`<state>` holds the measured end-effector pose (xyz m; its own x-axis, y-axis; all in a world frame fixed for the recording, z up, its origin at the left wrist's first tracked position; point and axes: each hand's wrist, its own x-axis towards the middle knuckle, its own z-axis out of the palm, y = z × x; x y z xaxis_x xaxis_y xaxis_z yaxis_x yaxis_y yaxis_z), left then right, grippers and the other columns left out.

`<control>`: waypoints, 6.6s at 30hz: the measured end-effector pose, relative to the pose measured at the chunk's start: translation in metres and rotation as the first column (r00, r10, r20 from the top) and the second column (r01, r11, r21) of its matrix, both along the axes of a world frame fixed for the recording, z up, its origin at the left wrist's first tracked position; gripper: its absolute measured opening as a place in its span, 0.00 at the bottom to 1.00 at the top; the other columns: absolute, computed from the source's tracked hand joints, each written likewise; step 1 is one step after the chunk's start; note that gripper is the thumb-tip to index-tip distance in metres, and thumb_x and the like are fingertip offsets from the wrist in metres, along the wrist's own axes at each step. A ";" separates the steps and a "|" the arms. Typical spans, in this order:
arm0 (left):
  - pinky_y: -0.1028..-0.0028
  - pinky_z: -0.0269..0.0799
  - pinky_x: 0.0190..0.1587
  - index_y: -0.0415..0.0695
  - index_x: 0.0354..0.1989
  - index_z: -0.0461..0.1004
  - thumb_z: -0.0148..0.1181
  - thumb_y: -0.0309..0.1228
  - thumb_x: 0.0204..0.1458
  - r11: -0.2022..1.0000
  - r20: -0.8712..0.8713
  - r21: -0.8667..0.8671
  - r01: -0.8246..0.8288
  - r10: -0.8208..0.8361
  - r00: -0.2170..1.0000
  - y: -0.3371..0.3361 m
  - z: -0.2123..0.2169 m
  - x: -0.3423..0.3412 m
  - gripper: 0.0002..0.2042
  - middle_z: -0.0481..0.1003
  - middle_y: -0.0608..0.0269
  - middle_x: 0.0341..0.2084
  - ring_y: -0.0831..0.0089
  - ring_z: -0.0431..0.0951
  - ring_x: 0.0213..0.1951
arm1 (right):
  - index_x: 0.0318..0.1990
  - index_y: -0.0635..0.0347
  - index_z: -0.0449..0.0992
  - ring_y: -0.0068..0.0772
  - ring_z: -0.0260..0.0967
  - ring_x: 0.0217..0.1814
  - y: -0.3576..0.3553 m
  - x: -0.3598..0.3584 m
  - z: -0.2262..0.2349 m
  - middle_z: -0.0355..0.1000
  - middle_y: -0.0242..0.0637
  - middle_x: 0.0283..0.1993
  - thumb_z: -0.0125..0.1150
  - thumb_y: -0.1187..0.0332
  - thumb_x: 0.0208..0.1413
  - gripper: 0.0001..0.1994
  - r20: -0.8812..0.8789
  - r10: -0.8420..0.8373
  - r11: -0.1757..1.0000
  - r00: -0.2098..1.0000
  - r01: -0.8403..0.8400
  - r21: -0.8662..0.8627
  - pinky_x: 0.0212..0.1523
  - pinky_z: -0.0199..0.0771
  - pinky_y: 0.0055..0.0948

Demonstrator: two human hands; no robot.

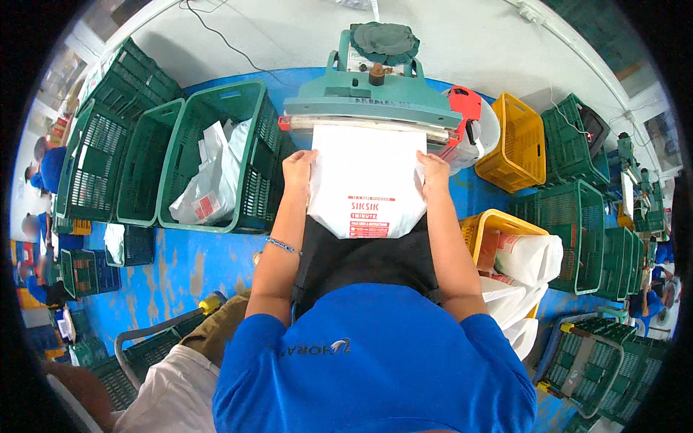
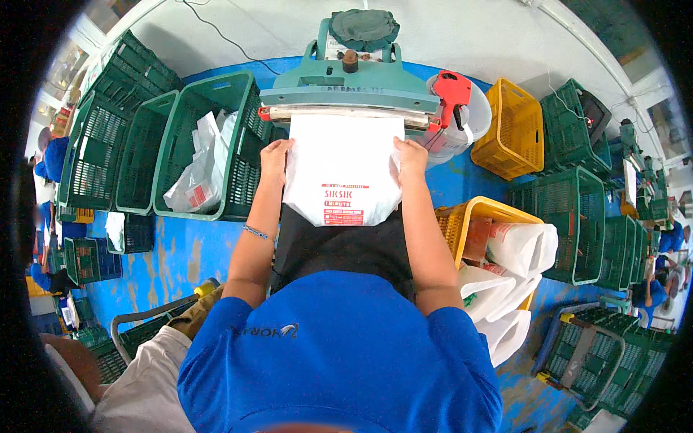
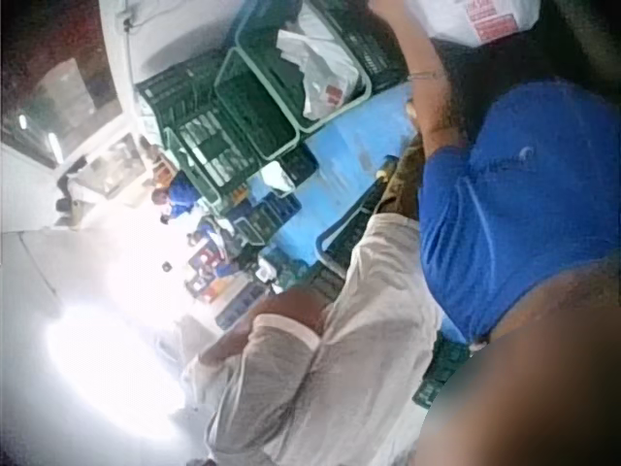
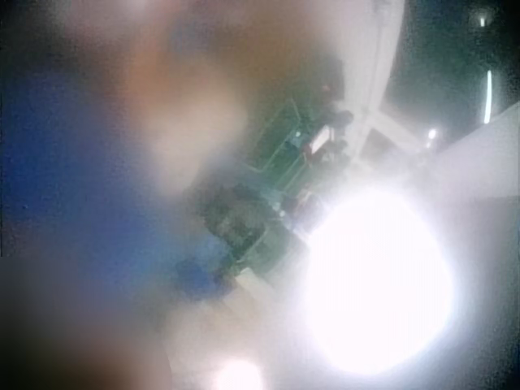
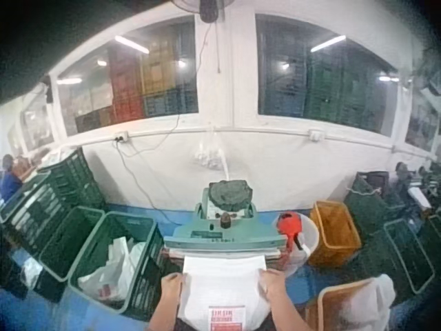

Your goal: The person repeatedly places white plastic bags containing items onto a heat-sealing machine, presses the lever to seal the top, and then removes the sealed bags. The sealed bags are placed into a yellow basket. The person also moves the yellow basket to a different location at the end.

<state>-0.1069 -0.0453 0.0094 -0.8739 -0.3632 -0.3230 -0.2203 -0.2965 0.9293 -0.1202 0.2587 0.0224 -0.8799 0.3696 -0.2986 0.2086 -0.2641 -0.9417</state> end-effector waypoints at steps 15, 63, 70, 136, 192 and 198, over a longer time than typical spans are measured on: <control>0.76 0.70 0.32 0.35 0.32 0.77 0.64 0.28 0.46 0.997 -0.110 0.062 0.041 -0.034 0.993 -0.001 0.016 -0.035 0.09 0.77 0.62 0.26 0.75 0.75 0.27 | 0.32 0.71 0.80 0.26 0.65 0.30 0.001 -0.042 0.001 0.74 0.33 0.28 0.67 0.70 0.47 0.10 -0.145 0.005 0.991 0.989 0.015 0.134 0.34 0.64 0.29; 0.77 0.72 0.37 0.34 0.41 0.77 0.61 0.26 0.53 0.986 -0.256 0.169 0.008 0.036 0.966 0.022 0.062 -0.043 0.10 0.79 0.61 0.34 0.76 0.78 0.32 | 0.41 0.61 0.69 0.32 0.67 0.41 0.118 0.108 0.065 0.68 0.38 0.40 0.55 0.74 0.44 0.13 -0.295 0.055 0.992 0.954 -0.020 0.122 0.45 0.69 0.32; 0.78 0.73 0.35 0.34 0.41 0.77 0.61 0.25 0.52 0.972 -0.274 0.234 -0.001 0.067 0.959 0.024 0.065 -0.042 0.10 0.79 0.61 0.34 0.76 0.78 0.31 | 0.47 0.62 0.72 0.34 0.72 0.42 0.035 0.167 0.086 0.73 0.37 0.43 0.61 0.67 0.51 0.16 -0.007 0.450 0.731 0.893 -0.364 0.577 0.46 0.72 0.32; 0.66 0.67 0.57 0.34 0.58 0.56 0.78 0.31 0.33 0.843 -0.003 -0.383 0.379 -0.411 0.912 0.045 -0.013 0.082 0.44 0.66 0.51 0.53 0.65 0.70 0.54 | 0.55 0.69 0.64 0.36 0.63 0.57 -0.042 0.084 -0.037 0.63 0.44 0.54 0.70 0.72 0.44 0.29 -0.104 0.457 0.758 0.884 -0.325 0.566 0.57 0.64 0.36; 0.66 0.64 0.56 0.33 0.57 0.58 0.76 0.28 0.36 0.875 -0.028 -0.276 0.398 -0.421 0.907 0.047 -0.035 0.073 0.39 0.67 0.51 0.51 0.65 0.69 0.53 | 0.56 0.66 0.66 0.53 0.55 0.64 -0.029 0.073 -0.020 0.62 0.52 0.59 0.73 0.54 0.39 0.38 -0.202 0.462 0.833 0.863 -0.345 0.433 0.64 0.52 0.45; 0.67 0.67 0.54 0.33 0.56 0.58 0.76 0.27 0.35 0.907 -0.201 -0.341 0.248 -0.328 0.923 0.053 -0.040 0.074 0.39 0.67 0.52 0.48 0.66 0.70 0.50 | 0.56 0.67 0.66 0.51 0.55 0.63 -0.030 0.076 -0.016 0.61 0.51 0.57 0.73 0.56 0.40 0.37 -0.167 0.515 0.764 0.841 -0.361 0.535 0.63 0.52 0.44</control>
<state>-0.0326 0.0076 -0.0302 -0.9917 -0.1285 0.0031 -0.0033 0.0500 0.9987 -0.0438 0.2284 0.0061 -0.9937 -0.0541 0.0976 -0.1088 0.2722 -0.9561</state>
